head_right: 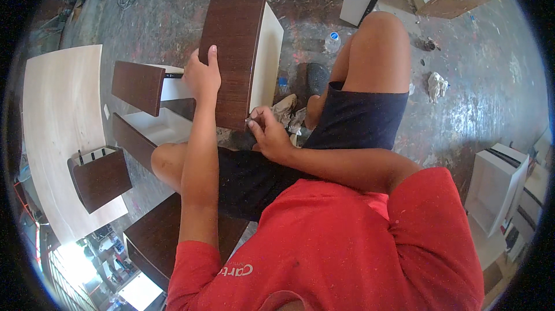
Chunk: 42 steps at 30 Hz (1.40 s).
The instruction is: The person trims the laminated edges of wooden drawer panels using a blade, scraping along the borders and wiping down the surfaces.
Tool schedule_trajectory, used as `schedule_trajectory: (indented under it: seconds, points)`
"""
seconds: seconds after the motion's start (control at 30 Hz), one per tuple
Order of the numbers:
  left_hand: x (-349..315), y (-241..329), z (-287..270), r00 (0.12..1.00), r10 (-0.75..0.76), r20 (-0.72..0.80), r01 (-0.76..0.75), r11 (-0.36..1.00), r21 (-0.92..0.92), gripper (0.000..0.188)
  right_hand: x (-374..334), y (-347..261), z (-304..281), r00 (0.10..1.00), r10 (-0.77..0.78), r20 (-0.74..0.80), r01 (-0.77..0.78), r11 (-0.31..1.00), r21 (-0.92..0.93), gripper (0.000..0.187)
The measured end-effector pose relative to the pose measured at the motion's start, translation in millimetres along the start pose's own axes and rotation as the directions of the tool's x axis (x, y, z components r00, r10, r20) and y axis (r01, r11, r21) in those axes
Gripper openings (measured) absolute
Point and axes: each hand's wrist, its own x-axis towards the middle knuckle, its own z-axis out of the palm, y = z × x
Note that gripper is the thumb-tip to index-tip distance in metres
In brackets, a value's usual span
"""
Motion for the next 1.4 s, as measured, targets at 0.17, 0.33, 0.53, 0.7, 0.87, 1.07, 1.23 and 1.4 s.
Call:
schedule_trajectory:
  seconds: [0.17, 0.33, 0.53, 0.7, 0.87, 1.07, 1.23, 1.4]
  points:
    - [0, -6, 6, 0.999, 0.007, -0.033, -0.007, 1.0, 0.008, 0.063, -4, 15, 6, 1.0, -0.022, 0.016, 0.021, 0.998, 0.065, 0.014]
    - [0, -2, 3, 1.0, 0.005, -0.023, -0.005, 1.0, -0.001, 0.062, -7, 3, 2, 0.995, 0.063, 0.073, -0.066, 0.997, 0.032, 0.013]
    - [5, 2, 6, 0.999, 0.008, -0.031, -0.008, 1.0, -0.022, 0.062, -11, -3, 1, 0.992, 0.004, 0.124, -0.003, 1.0, -0.001, 0.015]
    - [4, -10, 8, 1.0, 0.006, 0.009, -0.005, 0.999, -0.044, 0.063, 19, -28, -32, 0.991, -0.071, 0.114, 0.082, 0.992, -0.096, 0.016]
    - [0, -9, 4, 0.999, 0.003, -0.034, -0.005, 0.999, -0.052, 0.065, 152, -114, -114, 0.978, -0.197, -0.066, 0.109, 0.757, -0.645, 0.044]
    - [-2, 1, -1, 1.0, -0.006, -0.027, 0.005, 0.998, -0.063, 0.065, 275, -190, -162, 0.946, -0.321, -0.042, 0.153, 0.555, -0.818, 0.029]
    - [-3, 0, -4, 0.999, -0.037, -0.033, 0.035, 0.998, -0.061, 0.065, 311, -214, -157, 0.927, -0.362, 0.1, 0.255, 0.411, -0.875, 0.026]
    - [-3, 1, -5, 0.999, -0.054, -0.003, 0.054, 0.997, -0.063, 0.064, 325, -213, -154, 0.94, -0.324, 0.109, 0.212, 0.302, -0.929, 0.024]
